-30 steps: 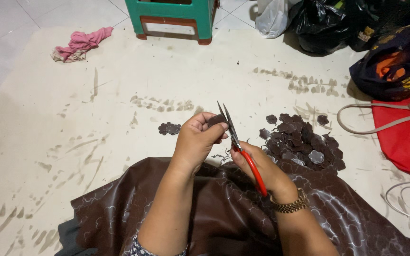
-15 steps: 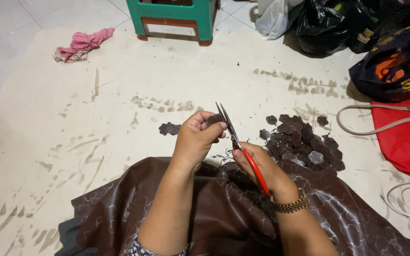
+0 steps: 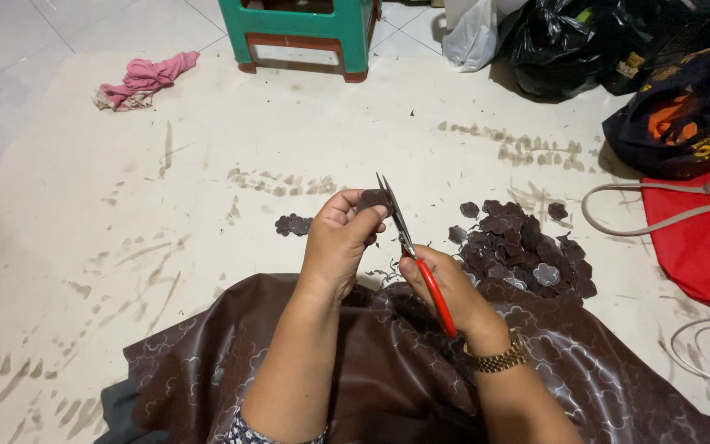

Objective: The person uses red-handled scissors to trim the edges of small dark brown fabric pieces into flower shapes. They hold each piece in the left hand and carefully cut around the perimeter, then place the finished shape onto a growing pile on the floor.

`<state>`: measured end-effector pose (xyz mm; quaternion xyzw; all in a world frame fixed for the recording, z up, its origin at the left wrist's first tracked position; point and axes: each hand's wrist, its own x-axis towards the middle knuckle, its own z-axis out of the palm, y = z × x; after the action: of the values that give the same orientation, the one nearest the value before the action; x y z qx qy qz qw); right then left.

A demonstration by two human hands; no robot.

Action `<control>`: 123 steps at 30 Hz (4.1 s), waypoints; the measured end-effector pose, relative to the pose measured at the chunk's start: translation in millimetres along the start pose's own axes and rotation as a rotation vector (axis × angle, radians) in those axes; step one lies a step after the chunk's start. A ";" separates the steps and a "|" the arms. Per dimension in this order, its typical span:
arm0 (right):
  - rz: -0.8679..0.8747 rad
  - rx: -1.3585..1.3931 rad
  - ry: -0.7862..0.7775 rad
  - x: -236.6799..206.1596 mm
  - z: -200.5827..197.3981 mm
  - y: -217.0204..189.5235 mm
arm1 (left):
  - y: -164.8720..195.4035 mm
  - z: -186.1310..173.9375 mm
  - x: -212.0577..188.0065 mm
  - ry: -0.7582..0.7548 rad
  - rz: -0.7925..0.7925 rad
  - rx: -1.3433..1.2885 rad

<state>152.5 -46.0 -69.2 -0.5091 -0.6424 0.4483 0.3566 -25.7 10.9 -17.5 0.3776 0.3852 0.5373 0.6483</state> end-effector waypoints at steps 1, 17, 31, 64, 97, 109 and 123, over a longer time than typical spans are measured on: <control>-0.020 0.016 -0.011 0.1 0.6 0.1 | -0.2 -0.2 0.1 -0.004 0.004 0.010; -0.086 0.085 -0.029 -1.6 1.4 -9.0 | -4.0 1.4 -1.2 -0.042 0.051 0.040; -0.069 0.070 -0.096 0.3 2.6 -4.4 | -2.3 2.2 -3.4 -0.019 0.034 0.038; -0.127 0.082 -0.080 -3.7 2.0 -11.1 | -11.5 15.6 -8.9 0.006 0.106 0.027; -0.094 0.088 -0.068 -2.8 2.1 -8.2 | -8.0 9.0 -6.2 0.001 0.123 0.066; -0.095 0.121 -0.104 -3.2 -2.7 -7.8 | -6.8 11.2 -5.0 -0.005 0.122 0.108; -0.065 0.137 -0.055 -4.6 -1.6 -9.1 | -2.5 7.7 -5.4 -0.011 0.074 0.048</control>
<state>152.0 -50.9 -60.2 -0.4500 -0.6360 0.4930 0.3872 -18.4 4.6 -16.0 0.4097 0.3802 0.5494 0.6211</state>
